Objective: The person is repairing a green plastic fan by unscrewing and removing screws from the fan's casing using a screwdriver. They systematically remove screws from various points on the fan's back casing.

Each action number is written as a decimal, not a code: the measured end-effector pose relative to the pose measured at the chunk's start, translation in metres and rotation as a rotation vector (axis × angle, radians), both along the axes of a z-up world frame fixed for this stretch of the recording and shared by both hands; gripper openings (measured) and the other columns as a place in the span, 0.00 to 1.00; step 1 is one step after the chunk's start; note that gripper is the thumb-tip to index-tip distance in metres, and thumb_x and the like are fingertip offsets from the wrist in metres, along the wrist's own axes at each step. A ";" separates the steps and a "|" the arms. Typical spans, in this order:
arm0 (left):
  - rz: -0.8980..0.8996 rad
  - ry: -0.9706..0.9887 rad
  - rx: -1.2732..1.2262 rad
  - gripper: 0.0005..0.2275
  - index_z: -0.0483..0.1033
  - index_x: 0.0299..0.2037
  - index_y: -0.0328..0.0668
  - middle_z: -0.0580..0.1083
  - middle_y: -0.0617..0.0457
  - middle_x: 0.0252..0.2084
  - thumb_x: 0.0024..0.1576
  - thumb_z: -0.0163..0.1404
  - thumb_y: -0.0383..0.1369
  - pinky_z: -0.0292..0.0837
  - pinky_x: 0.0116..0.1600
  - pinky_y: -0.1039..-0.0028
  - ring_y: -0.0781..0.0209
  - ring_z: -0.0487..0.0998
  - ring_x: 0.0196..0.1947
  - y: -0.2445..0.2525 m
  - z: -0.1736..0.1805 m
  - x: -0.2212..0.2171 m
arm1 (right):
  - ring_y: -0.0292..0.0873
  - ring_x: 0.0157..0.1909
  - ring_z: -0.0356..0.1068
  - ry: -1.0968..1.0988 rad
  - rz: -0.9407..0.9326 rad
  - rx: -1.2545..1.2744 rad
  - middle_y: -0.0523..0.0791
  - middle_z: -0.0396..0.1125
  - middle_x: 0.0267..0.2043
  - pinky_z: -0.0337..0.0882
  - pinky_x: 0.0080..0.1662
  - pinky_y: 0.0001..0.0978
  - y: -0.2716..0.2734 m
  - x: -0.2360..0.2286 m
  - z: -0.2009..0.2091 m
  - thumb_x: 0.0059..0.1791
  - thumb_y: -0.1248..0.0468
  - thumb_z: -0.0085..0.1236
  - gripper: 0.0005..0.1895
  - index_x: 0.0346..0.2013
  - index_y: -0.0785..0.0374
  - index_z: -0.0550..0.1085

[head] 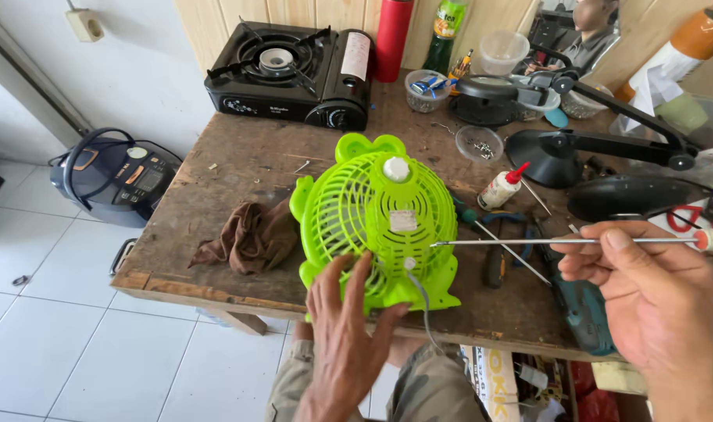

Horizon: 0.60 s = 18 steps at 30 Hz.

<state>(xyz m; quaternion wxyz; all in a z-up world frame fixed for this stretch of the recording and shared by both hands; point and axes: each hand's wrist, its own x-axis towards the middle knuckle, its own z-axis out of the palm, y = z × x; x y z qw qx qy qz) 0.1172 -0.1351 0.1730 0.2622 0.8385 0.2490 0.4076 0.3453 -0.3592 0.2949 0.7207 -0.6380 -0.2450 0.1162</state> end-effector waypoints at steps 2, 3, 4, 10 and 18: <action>-0.076 0.024 -0.025 0.35 0.65 0.77 0.50 0.65 0.41 0.74 0.61 0.62 0.51 0.62 0.72 0.44 0.40 0.65 0.71 0.016 0.005 -0.004 | 0.61 0.40 0.79 -0.034 -0.026 -0.043 0.67 0.77 0.49 0.80 0.50 0.44 -0.012 -0.001 -0.002 0.63 0.65 0.51 0.13 0.53 0.74 0.77; -0.077 0.026 -0.026 0.35 0.65 0.77 0.50 0.65 0.41 0.74 0.61 0.62 0.51 0.62 0.72 0.44 0.40 0.65 0.71 0.022 0.008 -0.008 | 0.61 0.40 0.79 -0.033 -0.027 -0.043 0.67 0.77 0.49 0.80 0.50 0.44 -0.018 -0.003 -0.004 0.63 0.65 0.51 0.13 0.53 0.74 0.77; -0.124 0.022 -0.062 0.34 0.64 0.77 0.51 0.63 0.40 0.76 0.62 0.61 0.50 0.61 0.73 0.40 0.39 0.65 0.72 0.027 0.011 -0.012 | 0.62 0.41 0.79 -0.067 -0.019 -0.049 0.69 0.77 0.50 0.80 0.50 0.44 -0.023 -0.007 -0.007 0.63 0.67 0.50 0.12 0.54 0.75 0.77; -0.006 -0.118 -0.273 0.27 0.68 0.73 0.50 0.63 0.41 0.76 0.61 0.57 0.32 0.73 0.51 0.53 0.41 0.65 0.76 0.012 0.036 -0.029 | 0.63 0.38 0.77 -0.053 -0.102 -0.114 0.69 0.77 0.48 0.78 0.48 0.47 -0.030 -0.036 -0.024 0.62 0.73 0.49 0.12 0.54 0.81 0.76; -0.338 -0.398 -1.082 0.23 0.77 0.68 0.35 0.85 0.45 0.56 0.63 0.58 0.37 0.91 0.39 0.72 0.63 0.87 0.36 -0.068 -0.001 0.003 | 0.65 0.39 0.79 0.061 -0.041 0.001 0.66 0.78 0.46 0.81 0.51 0.53 -0.049 -0.041 -0.052 0.62 0.70 0.53 0.11 0.53 0.76 0.78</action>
